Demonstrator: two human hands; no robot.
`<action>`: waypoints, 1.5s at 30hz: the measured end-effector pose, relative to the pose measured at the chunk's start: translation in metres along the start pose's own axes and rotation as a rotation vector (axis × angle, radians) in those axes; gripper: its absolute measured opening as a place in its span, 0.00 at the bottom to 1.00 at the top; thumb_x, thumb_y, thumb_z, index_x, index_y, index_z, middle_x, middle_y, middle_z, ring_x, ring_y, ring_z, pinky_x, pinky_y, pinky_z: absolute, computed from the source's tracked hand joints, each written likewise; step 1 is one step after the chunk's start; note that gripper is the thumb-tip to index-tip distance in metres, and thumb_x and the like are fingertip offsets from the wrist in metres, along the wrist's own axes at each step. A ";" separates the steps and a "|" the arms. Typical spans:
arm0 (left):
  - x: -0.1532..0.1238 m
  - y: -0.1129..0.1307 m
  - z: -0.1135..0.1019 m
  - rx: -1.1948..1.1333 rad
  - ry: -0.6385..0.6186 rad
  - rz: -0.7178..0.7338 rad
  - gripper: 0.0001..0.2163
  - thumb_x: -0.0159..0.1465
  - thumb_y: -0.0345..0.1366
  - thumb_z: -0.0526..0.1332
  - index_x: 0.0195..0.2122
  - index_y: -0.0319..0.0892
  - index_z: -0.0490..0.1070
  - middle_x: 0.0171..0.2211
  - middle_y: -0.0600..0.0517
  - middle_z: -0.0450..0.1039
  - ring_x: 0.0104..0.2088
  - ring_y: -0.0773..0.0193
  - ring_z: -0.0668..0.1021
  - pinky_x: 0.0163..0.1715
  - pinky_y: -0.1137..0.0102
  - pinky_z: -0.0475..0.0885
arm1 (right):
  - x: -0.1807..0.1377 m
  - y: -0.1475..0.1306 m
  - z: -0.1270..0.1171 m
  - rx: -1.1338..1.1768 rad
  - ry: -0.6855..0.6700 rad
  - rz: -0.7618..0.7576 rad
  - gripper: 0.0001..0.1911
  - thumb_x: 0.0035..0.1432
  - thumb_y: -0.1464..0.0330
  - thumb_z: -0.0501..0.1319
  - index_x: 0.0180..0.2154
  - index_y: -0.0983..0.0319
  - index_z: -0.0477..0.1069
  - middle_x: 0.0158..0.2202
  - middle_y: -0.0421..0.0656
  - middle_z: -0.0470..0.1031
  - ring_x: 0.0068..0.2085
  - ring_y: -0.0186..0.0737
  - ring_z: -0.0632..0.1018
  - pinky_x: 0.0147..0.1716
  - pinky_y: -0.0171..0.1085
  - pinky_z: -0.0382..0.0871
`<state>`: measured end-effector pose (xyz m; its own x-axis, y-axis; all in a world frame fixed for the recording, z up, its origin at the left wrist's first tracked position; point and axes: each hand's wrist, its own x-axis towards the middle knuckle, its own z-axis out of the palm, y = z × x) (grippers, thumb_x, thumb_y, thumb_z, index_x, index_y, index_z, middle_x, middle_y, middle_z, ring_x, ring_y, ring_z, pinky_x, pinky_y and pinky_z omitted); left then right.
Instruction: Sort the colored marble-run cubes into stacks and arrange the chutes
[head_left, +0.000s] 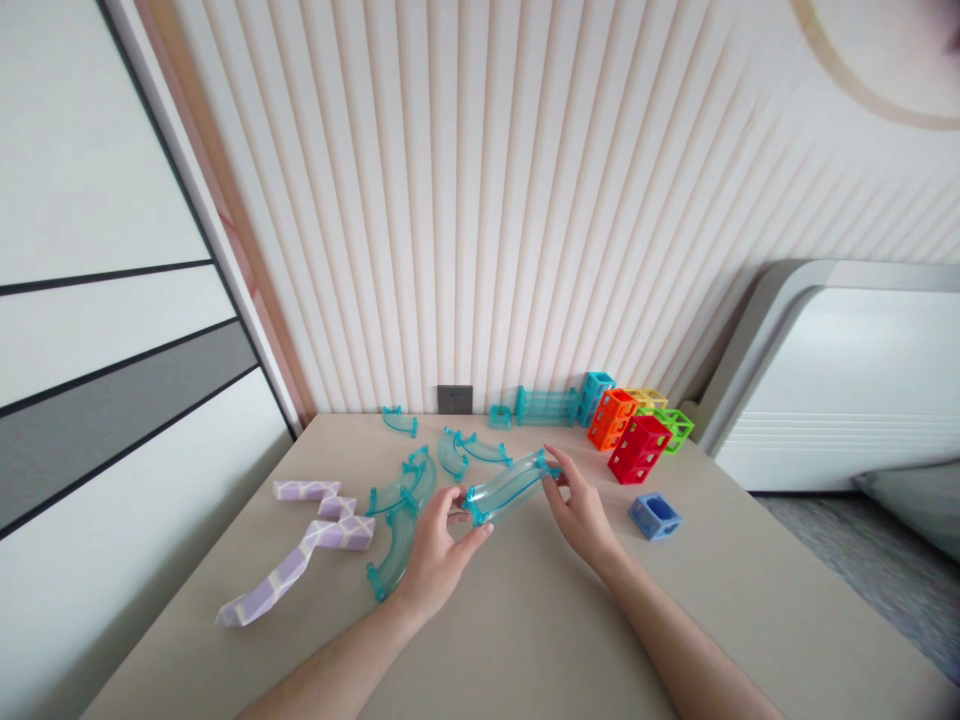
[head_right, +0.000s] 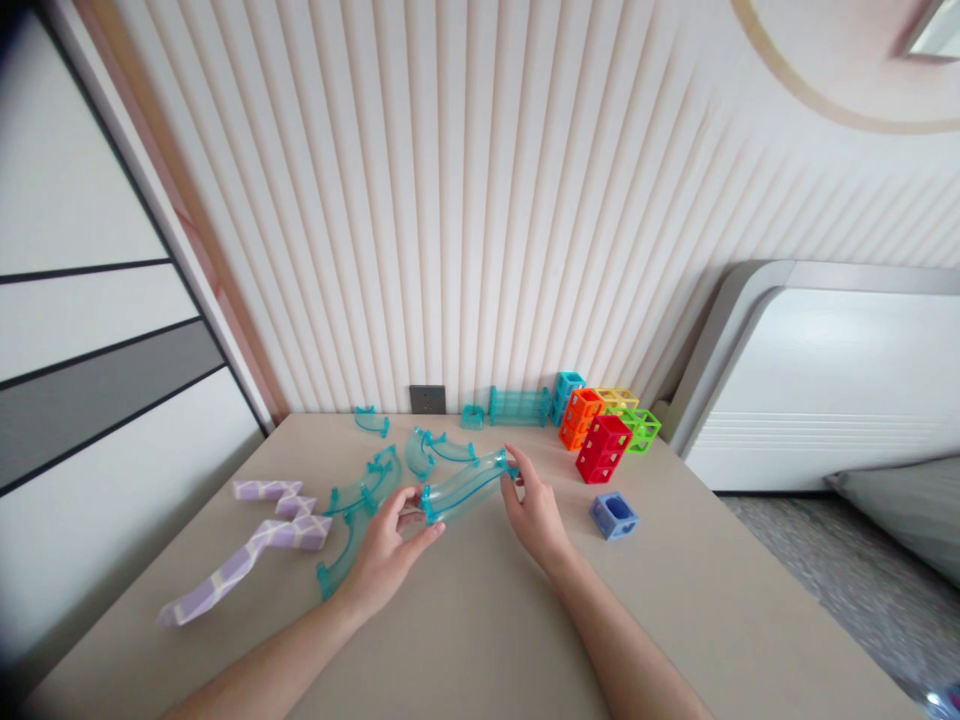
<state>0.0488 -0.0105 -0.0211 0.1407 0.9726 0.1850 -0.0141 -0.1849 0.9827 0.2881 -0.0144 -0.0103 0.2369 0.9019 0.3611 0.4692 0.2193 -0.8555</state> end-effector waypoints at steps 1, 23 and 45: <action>-0.001 0.000 0.001 0.004 0.002 0.010 0.20 0.52 0.39 0.74 0.45 0.45 0.74 0.46 0.47 0.77 0.45 0.54 0.79 0.47 0.61 0.74 | 0.000 0.000 0.000 -0.018 0.003 0.002 0.24 0.59 0.60 0.62 0.57 0.53 0.69 0.43 0.47 0.79 0.35 0.45 0.76 0.29 0.40 0.72; 0.002 0.003 0.004 -0.244 -0.079 -0.144 0.18 0.55 0.42 0.72 0.44 0.41 0.73 0.42 0.47 0.78 0.43 0.55 0.81 0.47 0.63 0.75 | -0.011 -0.028 0.008 -0.781 -0.301 -0.795 0.29 0.65 0.69 0.61 0.65 0.52 0.60 0.63 0.51 0.69 0.63 0.53 0.68 0.65 0.62 0.49; -0.002 0.003 0.001 0.236 -0.274 0.027 0.11 0.66 0.43 0.58 0.35 0.42 0.74 0.36 0.48 0.79 0.39 0.58 0.80 0.43 0.66 0.73 | 0.087 0.003 -0.014 -1.221 -0.292 -0.273 0.23 0.55 0.71 0.71 0.52 0.63 0.70 0.44 0.52 0.76 0.48 0.55 0.77 0.45 0.47 0.68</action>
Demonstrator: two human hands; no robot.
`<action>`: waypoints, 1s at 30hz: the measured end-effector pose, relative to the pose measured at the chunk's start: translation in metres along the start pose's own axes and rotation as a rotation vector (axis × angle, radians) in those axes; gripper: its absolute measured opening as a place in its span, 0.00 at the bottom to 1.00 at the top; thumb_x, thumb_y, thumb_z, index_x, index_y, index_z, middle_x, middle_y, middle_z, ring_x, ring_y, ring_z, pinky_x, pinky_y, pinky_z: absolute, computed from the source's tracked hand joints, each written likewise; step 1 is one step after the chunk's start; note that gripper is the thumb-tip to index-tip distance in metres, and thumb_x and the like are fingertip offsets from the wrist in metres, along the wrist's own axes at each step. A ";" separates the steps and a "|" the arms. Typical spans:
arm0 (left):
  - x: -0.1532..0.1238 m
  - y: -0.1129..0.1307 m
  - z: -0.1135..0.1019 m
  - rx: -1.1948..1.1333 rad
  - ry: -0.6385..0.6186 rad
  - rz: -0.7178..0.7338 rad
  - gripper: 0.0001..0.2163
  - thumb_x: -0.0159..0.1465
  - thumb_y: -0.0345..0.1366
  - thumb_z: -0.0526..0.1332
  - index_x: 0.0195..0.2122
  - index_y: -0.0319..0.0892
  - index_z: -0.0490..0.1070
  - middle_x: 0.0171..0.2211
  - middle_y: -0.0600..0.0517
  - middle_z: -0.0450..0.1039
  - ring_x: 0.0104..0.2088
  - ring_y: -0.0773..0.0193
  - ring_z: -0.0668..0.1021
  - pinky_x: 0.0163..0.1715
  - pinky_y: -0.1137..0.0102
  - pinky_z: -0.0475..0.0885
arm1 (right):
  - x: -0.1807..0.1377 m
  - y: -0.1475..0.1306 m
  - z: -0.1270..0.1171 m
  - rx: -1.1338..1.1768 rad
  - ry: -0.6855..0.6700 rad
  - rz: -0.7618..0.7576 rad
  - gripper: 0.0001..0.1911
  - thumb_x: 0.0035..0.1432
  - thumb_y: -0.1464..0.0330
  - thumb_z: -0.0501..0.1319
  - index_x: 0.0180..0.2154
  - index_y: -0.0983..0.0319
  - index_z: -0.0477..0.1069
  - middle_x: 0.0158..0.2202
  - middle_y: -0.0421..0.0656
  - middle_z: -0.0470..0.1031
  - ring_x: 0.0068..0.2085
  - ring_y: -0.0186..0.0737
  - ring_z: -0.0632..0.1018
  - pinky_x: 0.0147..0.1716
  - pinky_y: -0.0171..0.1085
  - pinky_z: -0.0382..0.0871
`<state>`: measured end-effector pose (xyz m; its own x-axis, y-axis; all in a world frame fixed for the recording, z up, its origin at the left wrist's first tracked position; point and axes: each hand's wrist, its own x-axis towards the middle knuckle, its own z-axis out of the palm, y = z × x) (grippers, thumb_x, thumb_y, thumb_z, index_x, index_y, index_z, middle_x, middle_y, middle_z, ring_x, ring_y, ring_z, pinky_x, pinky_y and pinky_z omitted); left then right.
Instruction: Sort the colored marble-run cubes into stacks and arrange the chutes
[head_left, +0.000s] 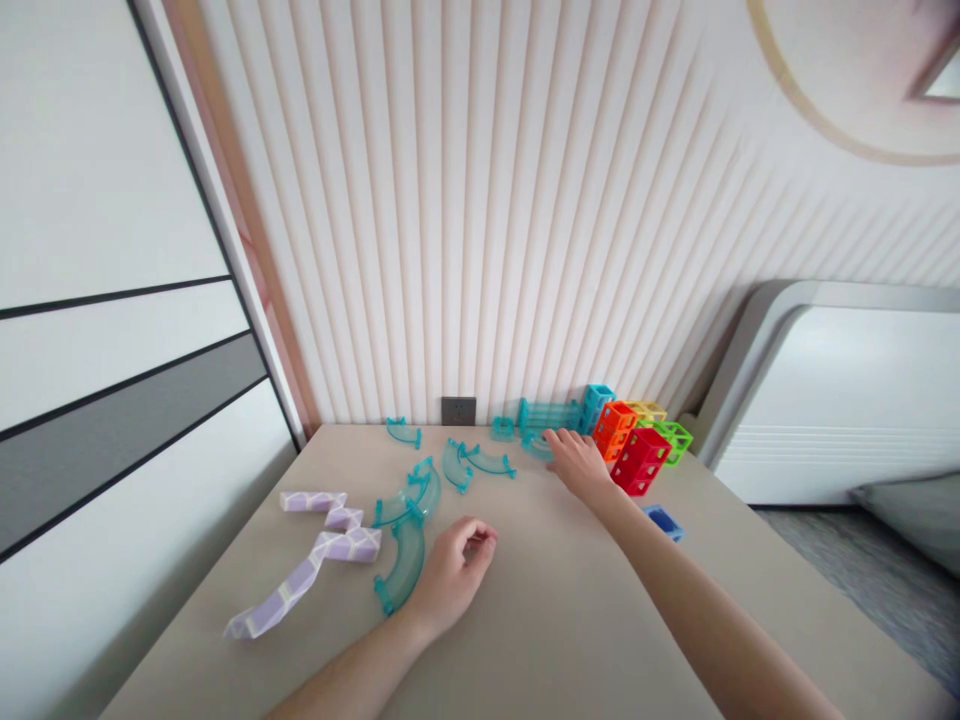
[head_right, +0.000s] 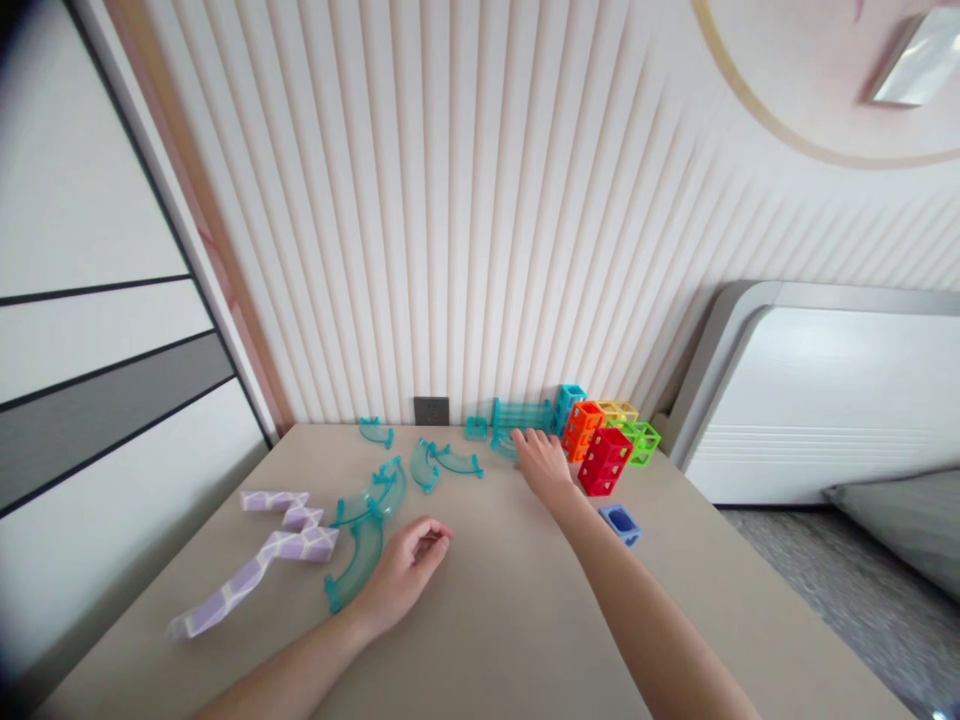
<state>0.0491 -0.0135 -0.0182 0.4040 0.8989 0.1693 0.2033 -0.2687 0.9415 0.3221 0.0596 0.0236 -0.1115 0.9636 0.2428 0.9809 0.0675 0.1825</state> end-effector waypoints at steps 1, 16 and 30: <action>0.000 -0.001 0.000 0.020 -0.010 0.006 0.11 0.67 0.43 0.57 0.36 0.42 0.74 0.36 0.48 0.79 0.39 0.58 0.80 0.42 0.67 0.73 | 0.005 0.001 0.001 -0.015 -0.026 0.003 0.23 0.55 0.72 0.71 0.51 0.63 0.70 0.44 0.51 0.76 0.48 0.54 0.77 0.46 0.48 0.68; -0.002 -0.001 0.001 0.106 -0.063 0.064 0.10 0.68 0.39 0.56 0.35 0.42 0.75 0.35 0.49 0.78 0.38 0.59 0.79 0.41 0.68 0.71 | -0.003 -0.001 -0.002 0.085 -0.195 0.043 0.21 0.58 0.70 0.66 0.53 0.59 0.68 0.51 0.52 0.74 0.55 0.55 0.73 0.52 0.48 0.60; -0.003 0.003 0.001 0.105 -0.075 0.045 0.10 0.67 0.39 0.56 0.34 0.42 0.74 0.35 0.48 0.78 0.39 0.58 0.78 0.42 0.68 0.71 | 0.003 0.018 0.002 0.396 -0.429 0.010 0.31 0.53 0.51 0.67 0.55 0.58 0.73 0.51 0.51 0.75 0.48 0.51 0.79 0.45 0.42 0.71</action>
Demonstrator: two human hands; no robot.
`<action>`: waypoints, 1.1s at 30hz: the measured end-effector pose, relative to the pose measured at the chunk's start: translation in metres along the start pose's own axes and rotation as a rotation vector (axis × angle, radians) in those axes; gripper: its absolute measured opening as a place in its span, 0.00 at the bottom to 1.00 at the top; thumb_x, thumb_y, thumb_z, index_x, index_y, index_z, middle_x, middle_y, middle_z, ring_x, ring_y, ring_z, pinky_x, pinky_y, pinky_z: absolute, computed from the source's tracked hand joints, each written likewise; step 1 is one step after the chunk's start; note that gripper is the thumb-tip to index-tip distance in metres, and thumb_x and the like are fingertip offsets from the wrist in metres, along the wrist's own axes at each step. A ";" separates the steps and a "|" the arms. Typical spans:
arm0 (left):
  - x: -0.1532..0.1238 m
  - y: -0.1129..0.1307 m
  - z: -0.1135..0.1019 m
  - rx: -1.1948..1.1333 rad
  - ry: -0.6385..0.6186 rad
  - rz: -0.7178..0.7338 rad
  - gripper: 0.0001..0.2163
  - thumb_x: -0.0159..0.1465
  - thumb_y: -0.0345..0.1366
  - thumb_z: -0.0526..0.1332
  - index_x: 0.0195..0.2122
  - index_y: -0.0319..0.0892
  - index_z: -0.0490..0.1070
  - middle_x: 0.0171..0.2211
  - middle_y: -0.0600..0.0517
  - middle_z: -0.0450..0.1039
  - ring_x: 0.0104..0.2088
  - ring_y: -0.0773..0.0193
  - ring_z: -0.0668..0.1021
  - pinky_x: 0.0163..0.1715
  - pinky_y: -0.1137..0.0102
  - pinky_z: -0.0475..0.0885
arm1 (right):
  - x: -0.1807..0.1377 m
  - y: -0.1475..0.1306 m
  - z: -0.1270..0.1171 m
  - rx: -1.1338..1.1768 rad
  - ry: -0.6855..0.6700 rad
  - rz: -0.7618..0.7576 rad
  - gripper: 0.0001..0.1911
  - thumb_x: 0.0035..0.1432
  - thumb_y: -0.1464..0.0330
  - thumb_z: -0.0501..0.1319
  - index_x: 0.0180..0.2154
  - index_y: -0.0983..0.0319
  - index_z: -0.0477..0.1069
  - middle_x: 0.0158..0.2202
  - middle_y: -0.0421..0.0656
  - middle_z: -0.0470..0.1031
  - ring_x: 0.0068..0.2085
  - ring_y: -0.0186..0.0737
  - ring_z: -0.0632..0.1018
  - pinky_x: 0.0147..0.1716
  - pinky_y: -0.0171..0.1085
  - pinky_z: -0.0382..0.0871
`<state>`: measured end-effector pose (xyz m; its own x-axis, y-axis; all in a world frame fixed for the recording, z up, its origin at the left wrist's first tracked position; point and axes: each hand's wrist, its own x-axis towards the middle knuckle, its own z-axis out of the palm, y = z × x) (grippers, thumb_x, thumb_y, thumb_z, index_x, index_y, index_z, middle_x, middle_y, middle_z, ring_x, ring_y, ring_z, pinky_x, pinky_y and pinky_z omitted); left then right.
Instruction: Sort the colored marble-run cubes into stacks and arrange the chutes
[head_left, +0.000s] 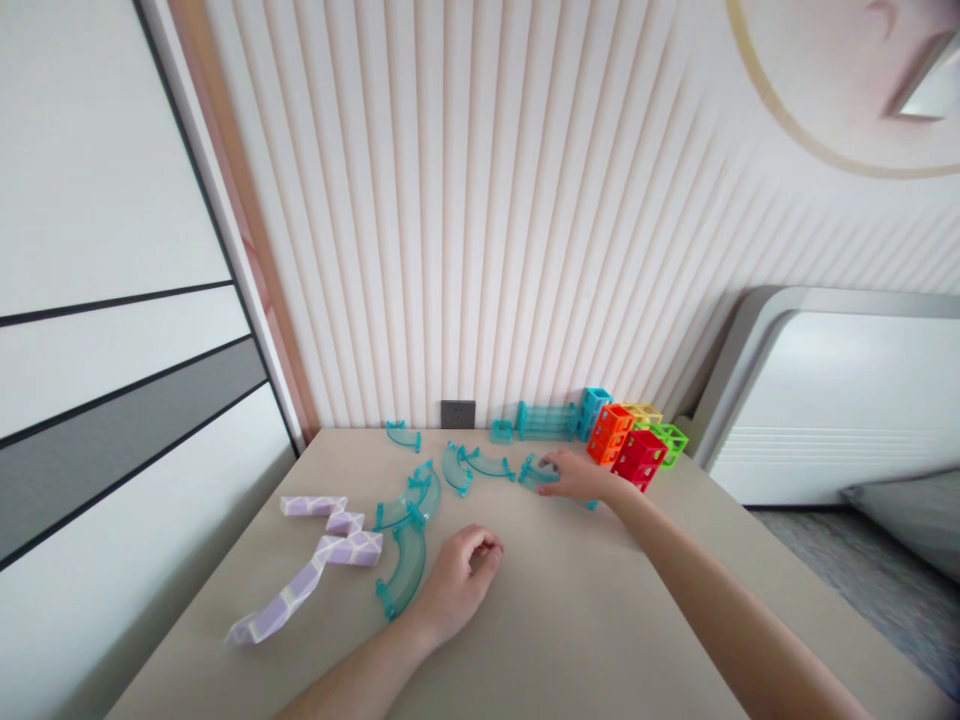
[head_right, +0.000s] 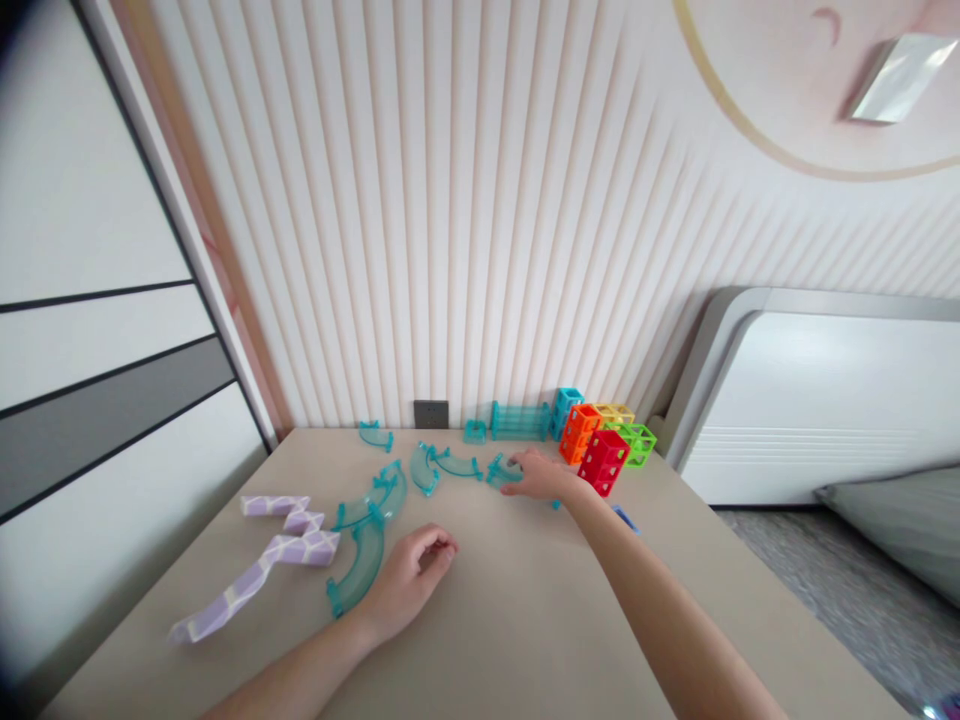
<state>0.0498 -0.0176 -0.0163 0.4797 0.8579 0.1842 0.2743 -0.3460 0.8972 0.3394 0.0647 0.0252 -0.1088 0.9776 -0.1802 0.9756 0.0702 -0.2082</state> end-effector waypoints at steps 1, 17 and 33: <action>0.000 0.000 0.000 -0.004 -0.001 -0.001 0.10 0.66 0.39 0.56 0.34 0.42 0.75 0.35 0.48 0.78 0.39 0.58 0.78 0.42 0.68 0.71 | 0.001 0.002 -0.001 0.010 -0.009 -0.016 0.30 0.54 0.50 0.66 0.55 0.58 0.73 0.50 0.50 0.76 0.48 0.50 0.79 0.45 0.41 0.71; 0.000 0.001 0.000 0.017 -0.015 0.013 0.11 0.67 0.41 0.56 0.34 0.42 0.75 0.34 0.48 0.78 0.38 0.59 0.78 0.40 0.67 0.71 | 0.007 -0.006 0.007 -0.308 0.265 -0.061 0.12 0.67 0.74 0.53 0.47 0.60 0.73 0.47 0.51 0.74 0.51 0.50 0.73 0.52 0.45 0.61; -0.009 0.027 -0.035 0.622 -0.254 0.637 0.12 0.67 0.28 0.52 0.45 0.43 0.75 0.42 0.44 0.78 0.49 0.54 0.77 0.54 0.59 0.70 | -0.023 -0.056 0.042 -0.237 0.648 0.025 0.19 0.67 0.72 0.51 0.55 0.60 0.71 0.54 0.52 0.73 0.54 0.50 0.70 0.58 0.47 0.55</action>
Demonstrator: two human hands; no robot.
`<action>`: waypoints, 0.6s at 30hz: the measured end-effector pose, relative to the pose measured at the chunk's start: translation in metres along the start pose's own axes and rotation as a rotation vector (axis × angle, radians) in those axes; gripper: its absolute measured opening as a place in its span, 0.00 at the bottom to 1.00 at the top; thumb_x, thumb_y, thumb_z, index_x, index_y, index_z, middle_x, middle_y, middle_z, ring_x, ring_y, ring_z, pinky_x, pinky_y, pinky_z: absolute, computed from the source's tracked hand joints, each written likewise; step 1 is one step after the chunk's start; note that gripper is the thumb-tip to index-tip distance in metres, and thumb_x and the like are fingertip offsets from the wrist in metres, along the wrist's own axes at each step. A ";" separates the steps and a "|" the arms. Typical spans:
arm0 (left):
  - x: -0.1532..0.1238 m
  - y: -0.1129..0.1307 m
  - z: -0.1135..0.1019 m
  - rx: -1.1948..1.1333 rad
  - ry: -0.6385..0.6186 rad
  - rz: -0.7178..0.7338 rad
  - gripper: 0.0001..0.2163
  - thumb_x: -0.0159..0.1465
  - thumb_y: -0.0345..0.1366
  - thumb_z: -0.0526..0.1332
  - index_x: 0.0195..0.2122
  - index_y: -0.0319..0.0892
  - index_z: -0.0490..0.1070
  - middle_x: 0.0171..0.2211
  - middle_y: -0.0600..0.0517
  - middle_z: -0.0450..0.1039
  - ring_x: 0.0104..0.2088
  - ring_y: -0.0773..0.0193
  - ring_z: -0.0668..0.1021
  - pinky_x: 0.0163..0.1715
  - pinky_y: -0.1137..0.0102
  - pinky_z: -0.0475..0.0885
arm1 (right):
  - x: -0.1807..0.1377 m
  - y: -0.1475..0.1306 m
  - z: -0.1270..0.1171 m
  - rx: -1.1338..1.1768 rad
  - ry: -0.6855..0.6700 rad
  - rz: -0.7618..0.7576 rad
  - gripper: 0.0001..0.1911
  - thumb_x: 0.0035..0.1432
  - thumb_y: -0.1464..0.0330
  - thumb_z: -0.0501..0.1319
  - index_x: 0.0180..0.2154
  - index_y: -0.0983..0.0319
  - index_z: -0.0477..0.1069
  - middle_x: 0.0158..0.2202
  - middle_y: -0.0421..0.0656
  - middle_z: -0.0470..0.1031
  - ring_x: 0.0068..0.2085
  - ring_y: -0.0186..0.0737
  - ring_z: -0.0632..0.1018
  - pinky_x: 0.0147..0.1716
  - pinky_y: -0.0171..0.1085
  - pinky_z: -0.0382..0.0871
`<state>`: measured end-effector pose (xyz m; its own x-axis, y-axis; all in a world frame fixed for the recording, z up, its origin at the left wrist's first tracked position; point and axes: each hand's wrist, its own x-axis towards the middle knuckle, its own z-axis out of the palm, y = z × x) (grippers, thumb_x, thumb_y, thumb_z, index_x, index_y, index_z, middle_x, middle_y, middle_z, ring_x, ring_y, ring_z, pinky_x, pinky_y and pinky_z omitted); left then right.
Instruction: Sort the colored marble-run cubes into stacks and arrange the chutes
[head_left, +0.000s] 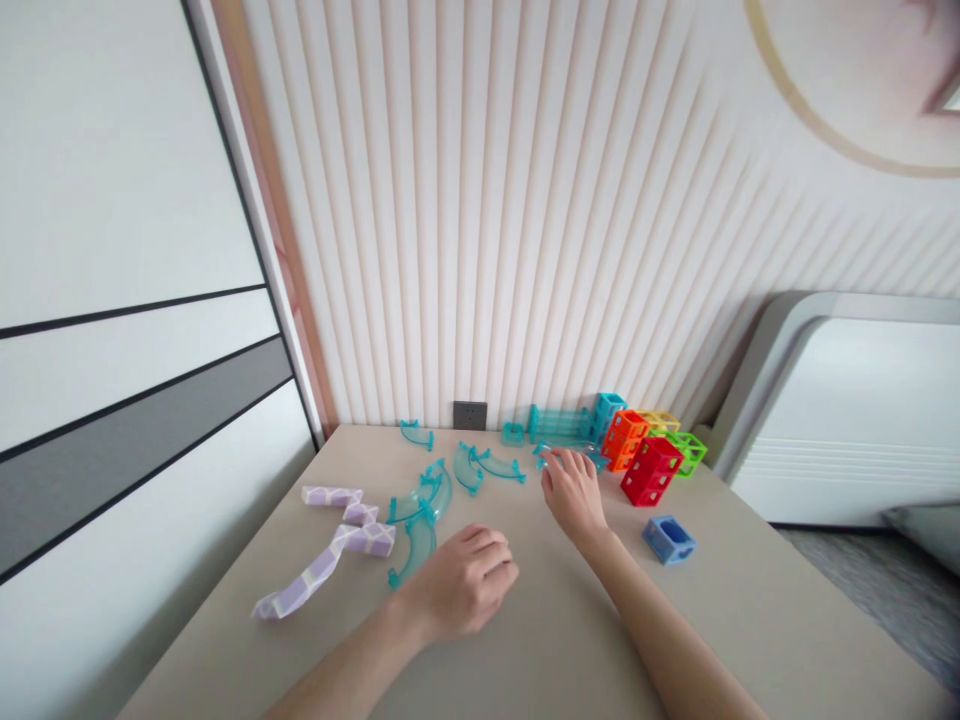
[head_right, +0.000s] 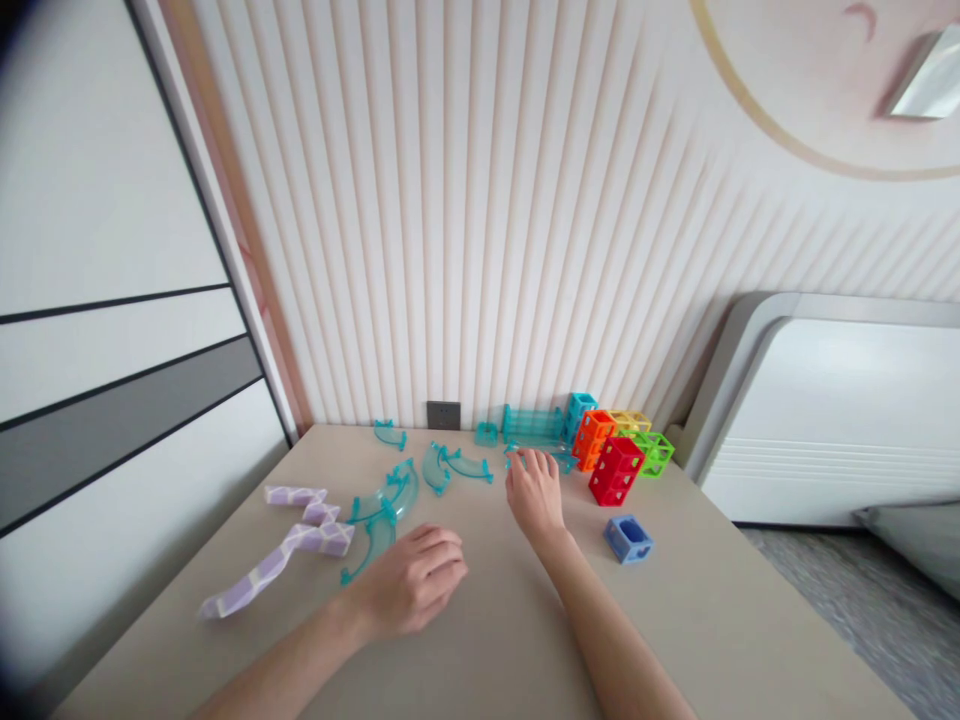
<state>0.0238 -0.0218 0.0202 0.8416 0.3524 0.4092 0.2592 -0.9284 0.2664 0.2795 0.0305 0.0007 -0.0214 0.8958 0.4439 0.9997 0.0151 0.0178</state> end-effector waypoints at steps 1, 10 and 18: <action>-0.004 -0.004 -0.010 0.079 -0.007 0.044 0.14 0.68 0.27 0.51 0.45 0.43 0.75 0.41 0.44 0.78 0.49 0.55 0.77 0.55 0.58 0.70 | -0.004 -0.003 0.002 0.011 0.011 0.021 0.19 0.67 0.72 0.51 0.56 0.60 0.70 0.54 0.52 0.73 0.54 0.51 0.70 0.58 0.47 0.56; -0.059 -0.072 -0.063 0.465 0.468 -0.220 0.13 0.68 0.27 0.53 0.47 0.43 0.74 0.39 0.47 0.79 0.45 0.56 0.79 0.51 0.57 0.74 | -0.005 0.001 0.014 0.084 -0.069 0.087 0.24 0.64 0.72 0.52 0.60 0.60 0.67 0.59 0.53 0.69 0.57 0.53 0.70 0.56 0.46 0.63; -0.048 -0.057 -0.033 0.283 0.448 -0.328 0.10 0.68 0.29 0.55 0.47 0.44 0.72 0.42 0.48 0.77 0.46 0.57 0.77 0.50 0.61 0.73 | -0.013 -0.005 0.010 0.132 -0.073 0.016 0.22 0.64 0.71 0.53 0.59 0.60 0.68 0.62 0.54 0.67 0.61 0.53 0.68 0.59 0.49 0.61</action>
<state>-0.0472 0.0180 0.0145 0.4320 0.5827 0.6884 0.6379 -0.7370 0.2236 0.2751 0.0233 -0.0138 -0.0099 0.9264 0.3765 0.9925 0.0549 -0.1090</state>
